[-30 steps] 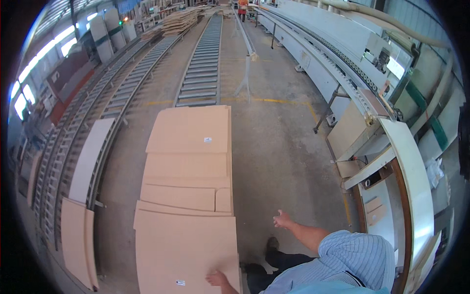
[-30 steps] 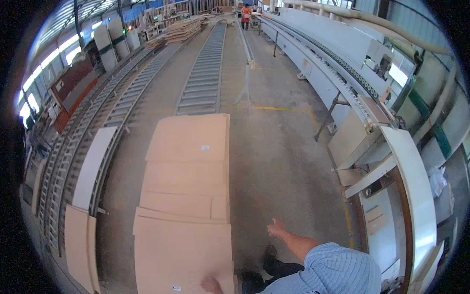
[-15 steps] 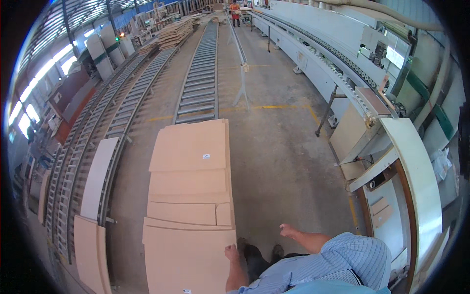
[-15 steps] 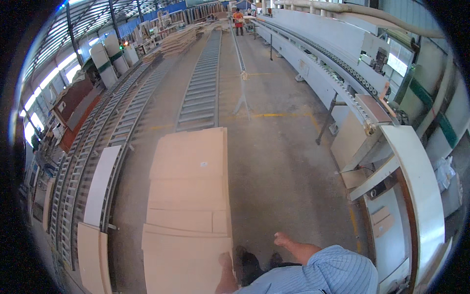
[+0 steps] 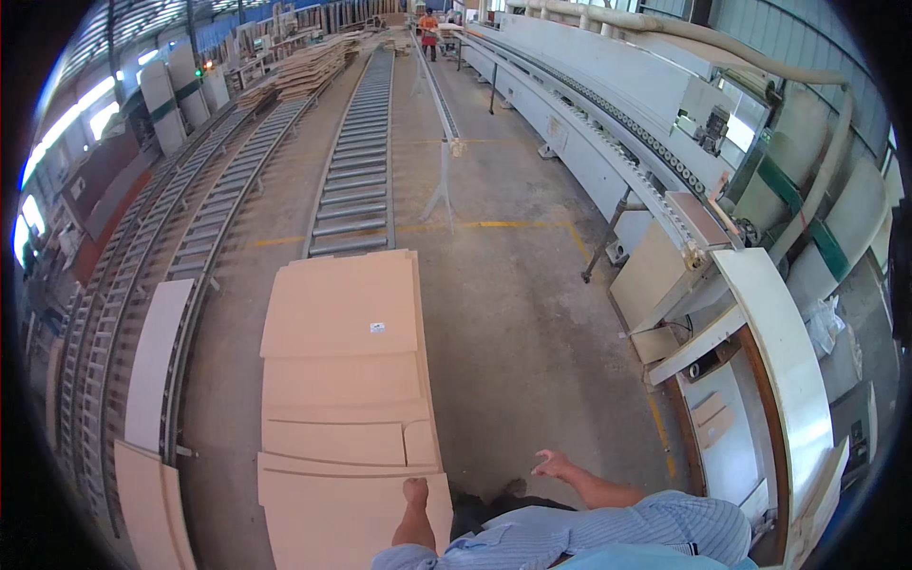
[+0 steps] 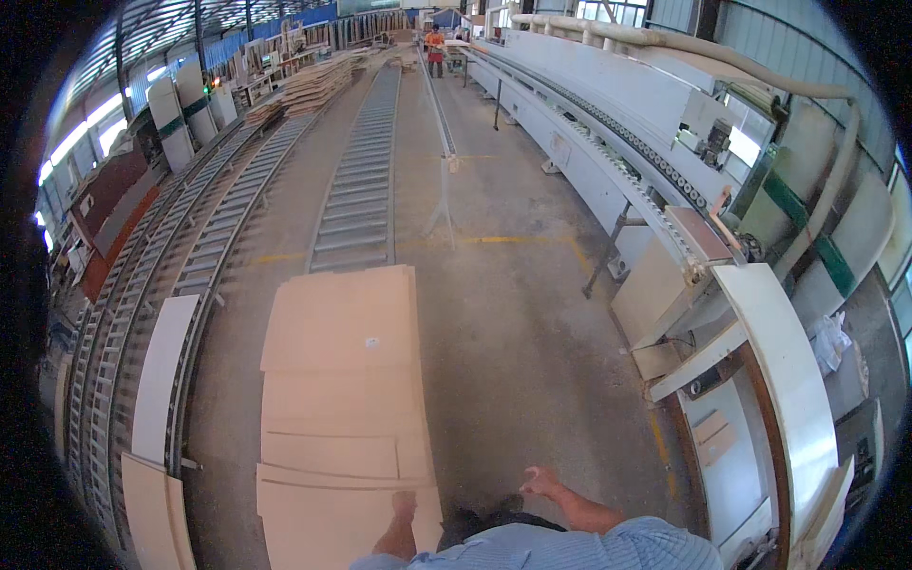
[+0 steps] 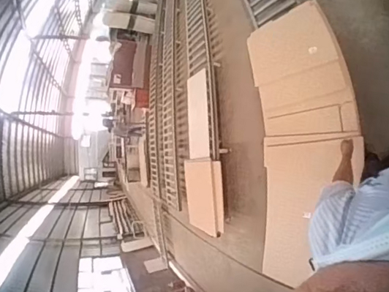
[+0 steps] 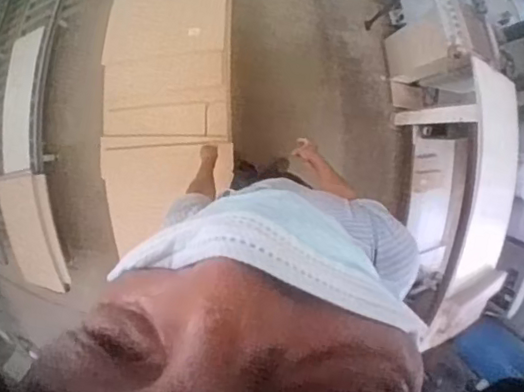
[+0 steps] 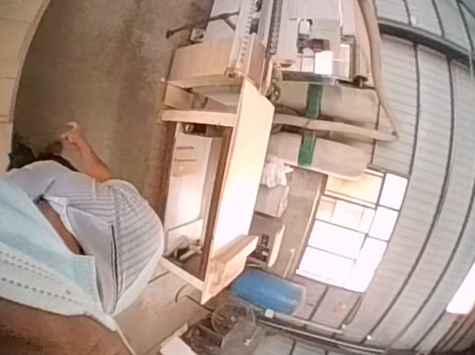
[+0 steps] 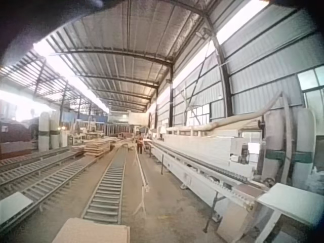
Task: The person takes wooden boards from a machine conveyor by hand and stacks them onto a pile on the floor.
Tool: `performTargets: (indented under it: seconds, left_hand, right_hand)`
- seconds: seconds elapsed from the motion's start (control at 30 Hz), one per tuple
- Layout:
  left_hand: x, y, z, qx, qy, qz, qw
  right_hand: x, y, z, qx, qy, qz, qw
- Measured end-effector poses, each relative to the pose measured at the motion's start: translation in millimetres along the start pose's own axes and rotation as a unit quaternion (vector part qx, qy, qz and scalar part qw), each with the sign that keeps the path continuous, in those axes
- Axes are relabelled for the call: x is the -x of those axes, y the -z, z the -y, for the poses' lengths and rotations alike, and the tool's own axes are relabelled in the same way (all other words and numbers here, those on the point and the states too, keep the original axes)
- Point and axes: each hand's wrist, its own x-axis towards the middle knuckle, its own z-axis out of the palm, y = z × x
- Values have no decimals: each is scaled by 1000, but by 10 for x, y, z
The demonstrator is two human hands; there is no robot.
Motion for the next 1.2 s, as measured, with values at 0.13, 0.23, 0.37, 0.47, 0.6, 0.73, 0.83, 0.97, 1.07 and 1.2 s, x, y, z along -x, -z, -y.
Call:
performTargets:
  seconds: [0.13,0.23,0.37,0.47,0.6,0.73,0.83,0.97,1.07,1.2]
  left_hand:
    - [-225,-113,-289,-190,-191,-46,962]
    - [-314,-325,-653,-207,-183,12,961]
    - [-154,-631,-931,-154,-223,52,961]
    - [-129,-740,-1053,-209,-207,145,944]
    - [-97,-828,-625,-163,-163,248,941]
    - [360,-803,-990,-458,-258,345,778]
    - [1320,-282,-2453,-373,-187,401,815]
    - [544,-622,-1675,-455,-215,300,810]
    - [424,-729,-1892,-506,-233,330,762]
    - [187,-567,-1880,-431,-218,386,786]
  right_hand:
    - [21,-55,-247,-58,-28,33,997]
    - [-174,-11,-568,34,47,8,998]
    - [-123,40,-485,-187,-89,45,977]
    - [-287,-29,-714,-136,-54,51,988]
    - [12,-34,-543,-100,-90,159,978]
    - [-350,-283,-1807,-115,153,234,953]
    - [-117,-172,-1977,-255,205,214,921]
    - [-471,-151,-1506,346,293,112,884]
    - [-280,14,-1252,166,129,119,970]
    - [222,381,-291,55,-32,184,981]
